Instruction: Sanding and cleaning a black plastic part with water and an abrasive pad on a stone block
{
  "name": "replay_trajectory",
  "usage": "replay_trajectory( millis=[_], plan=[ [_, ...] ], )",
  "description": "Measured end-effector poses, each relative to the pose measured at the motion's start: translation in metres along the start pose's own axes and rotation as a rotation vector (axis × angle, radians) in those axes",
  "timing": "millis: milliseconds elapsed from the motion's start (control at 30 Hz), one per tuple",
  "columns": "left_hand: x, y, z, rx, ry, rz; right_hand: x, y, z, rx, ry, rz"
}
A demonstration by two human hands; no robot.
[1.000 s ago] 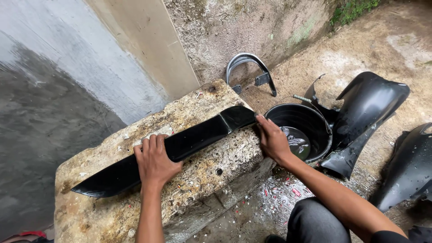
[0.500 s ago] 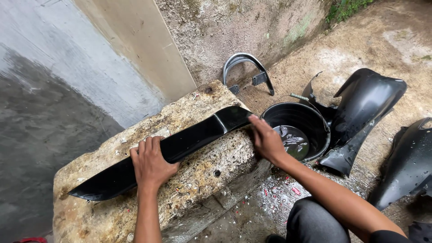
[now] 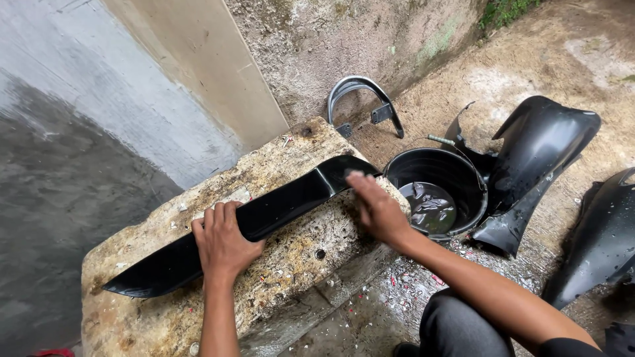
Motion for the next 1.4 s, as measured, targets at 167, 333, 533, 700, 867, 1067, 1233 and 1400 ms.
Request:
replay_trajectory(
  millis=[167, 333, 533, 700, 867, 1067, 1233, 1400],
  plan=[
    [0.000, 0.000, -0.001, -0.007, -0.005, -0.009, 0.011, -0.011, -0.040, -0.332, -0.064, 0.004],
    [-0.010, -0.001, 0.005, -0.001, -0.009, -0.029, 0.008, 0.011, 0.019, -0.166, -0.028, 0.019],
    [-0.010, 0.001, 0.005, -0.028, 0.009, -0.037, 0.002, 0.013, 0.024, -0.066, 0.060, 0.103],
    [-0.008, -0.002, 0.002, -0.019, 0.005, -0.035, 0.011, -0.014, -0.054, -0.529, -0.054, 0.057],
    [-0.018, -0.009, 0.003, -0.036, 0.006, -0.120, 0.012, 0.013, 0.015, -0.265, 0.025, 0.001],
    [-0.011, -0.012, -0.003, -0.057, -0.013, -0.162, 0.002, 0.013, 0.026, 0.065, 0.110, 0.015],
    [-0.014, -0.012, -0.002, -0.055, -0.073, -0.193, 0.009, 0.017, 0.013, -0.017, 0.126, -0.044],
    [-0.012, -0.007, -0.017, -0.025, -0.123, -0.250, 0.017, 0.028, 0.040, -0.035, 0.026, -0.046]
  ],
)
Point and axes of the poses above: each hand's wrist, its own y-axis towards the middle knuckle, its own x-axis out of the back of the hand, z = x × y, the point moved 3 cm from there along y, towards the middle knuckle
